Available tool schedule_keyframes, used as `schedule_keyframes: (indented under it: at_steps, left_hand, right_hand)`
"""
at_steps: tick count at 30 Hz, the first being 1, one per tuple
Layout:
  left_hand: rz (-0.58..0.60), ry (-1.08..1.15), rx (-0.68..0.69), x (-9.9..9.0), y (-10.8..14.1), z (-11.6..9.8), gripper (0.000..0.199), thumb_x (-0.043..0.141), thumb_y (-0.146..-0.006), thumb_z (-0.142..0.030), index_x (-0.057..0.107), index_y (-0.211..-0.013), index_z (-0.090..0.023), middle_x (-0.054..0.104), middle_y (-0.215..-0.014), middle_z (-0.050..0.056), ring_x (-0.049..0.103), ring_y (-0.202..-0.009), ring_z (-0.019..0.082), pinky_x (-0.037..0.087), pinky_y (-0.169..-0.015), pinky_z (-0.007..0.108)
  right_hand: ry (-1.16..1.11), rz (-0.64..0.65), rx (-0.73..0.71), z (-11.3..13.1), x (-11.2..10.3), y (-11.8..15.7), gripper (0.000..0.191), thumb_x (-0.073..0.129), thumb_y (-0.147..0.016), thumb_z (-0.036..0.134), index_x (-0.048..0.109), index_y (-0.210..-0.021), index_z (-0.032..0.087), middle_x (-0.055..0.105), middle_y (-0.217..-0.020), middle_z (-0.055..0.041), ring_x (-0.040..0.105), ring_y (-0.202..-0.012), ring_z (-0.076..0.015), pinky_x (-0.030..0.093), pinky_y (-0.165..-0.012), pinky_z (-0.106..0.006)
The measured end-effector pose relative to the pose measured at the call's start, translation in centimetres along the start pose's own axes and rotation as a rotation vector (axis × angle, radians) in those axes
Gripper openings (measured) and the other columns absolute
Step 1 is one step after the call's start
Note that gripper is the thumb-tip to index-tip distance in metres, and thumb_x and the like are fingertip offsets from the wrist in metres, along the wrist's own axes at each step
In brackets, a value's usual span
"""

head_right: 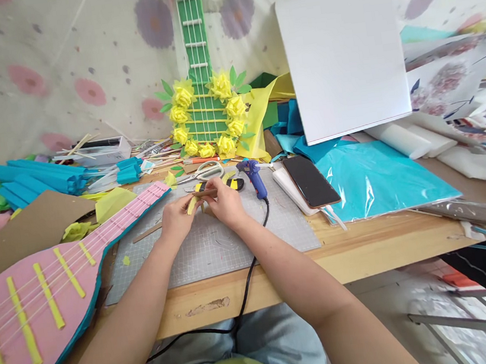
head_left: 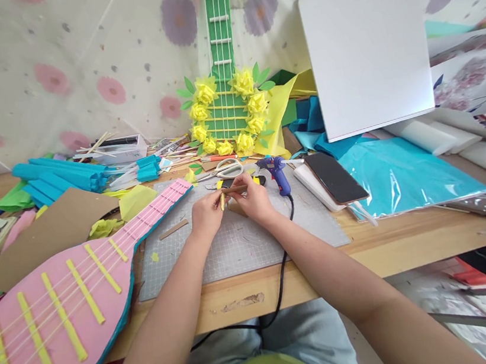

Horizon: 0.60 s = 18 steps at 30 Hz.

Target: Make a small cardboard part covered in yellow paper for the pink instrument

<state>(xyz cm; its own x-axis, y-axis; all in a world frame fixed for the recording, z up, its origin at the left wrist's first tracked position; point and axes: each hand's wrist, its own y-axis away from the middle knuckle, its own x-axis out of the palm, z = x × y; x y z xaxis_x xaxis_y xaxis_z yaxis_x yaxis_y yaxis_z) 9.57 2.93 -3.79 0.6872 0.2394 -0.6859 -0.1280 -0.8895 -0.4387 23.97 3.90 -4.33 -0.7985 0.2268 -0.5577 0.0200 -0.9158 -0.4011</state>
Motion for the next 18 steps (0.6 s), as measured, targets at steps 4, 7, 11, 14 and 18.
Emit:
schedule_keyframes:
  at_steps: [4, 7, 11, 14, 18]
  left_hand:
    - [0.012, 0.018, -0.027, -0.1, 0.0, -0.1, 0.011, 0.058, -0.076, -0.025, 0.069, -0.077, -0.024, 0.067, -0.066, 0.002, 0.057, -0.060, 0.015, 0.037, -0.056, 0.024]
    - [0.037, 0.070, -0.086, 0.0, -0.1, 0.1, 0.009, 0.062, -0.072, -0.023, 0.069, -0.077, -0.025, 0.068, -0.068, 0.001, 0.059, -0.063, 0.017, 0.039, -0.058, 0.026]
    - [0.130, 0.352, -0.226, 0.3, -0.2, 0.7, 0.031, 0.067, -0.065, -0.024, 0.067, -0.096, -0.024, 0.071, -0.085, 0.003, 0.065, -0.077, 0.020, 0.047, -0.070, 0.030]
    - [0.204, 0.713, -0.357, -0.1, -0.5, 1.0, 0.055, 0.072, -0.059, -0.024, 0.060, -0.113, -0.019, 0.067, -0.104, 0.009, 0.064, -0.093, 0.023, 0.049, -0.079, 0.034]
    - [0.272, 0.930, -0.552, -1.4, -1.0, 1.2, 0.048, 0.075, -0.056, -0.027, 0.066, -0.102, -0.016, 0.068, -0.103, 0.011, 0.063, -0.094, 0.025, 0.049, -0.081, 0.038]
  right_hand:
    - [0.010, 0.017, 0.004, -0.1, 0.1, -0.1, 0.020, 0.059, -0.072, 0.025, 0.048, -0.088, 0.024, 0.065, -0.085, -0.0007, 0.063, -0.076, -0.0200, 0.045, -0.068, -0.033]
    - [-0.024, 0.039, 0.031, -0.2, 0.1, -0.2, 0.029, 0.059, -0.070, 0.024, 0.047, -0.096, 0.025, 0.065, -0.086, -0.0014, 0.063, -0.077, -0.0206, 0.046, -0.069, -0.034]
    - [-0.071, 0.022, 0.092, -0.4, -0.1, -0.3, 0.043, 0.062, -0.067, 0.026, 0.044, -0.106, 0.024, 0.063, -0.093, -0.0036, 0.061, -0.079, -0.0219, 0.047, -0.071, -0.037]
    - [-0.167, 0.004, 0.097, -0.8, -0.1, -0.4, 0.044, 0.060, -0.069, 0.029, 0.044, -0.109, 0.024, 0.059, -0.103, -0.0058, 0.059, -0.088, -0.0219, 0.047, -0.076, -0.038]
    - [-0.299, 0.073, 0.100, -1.4, 0.1, -0.3, 0.046, 0.057, -0.071, 0.029, 0.041, -0.114, 0.024, 0.057, -0.106, -0.0059, 0.057, -0.093, -0.0201, 0.047, -0.079, -0.037]
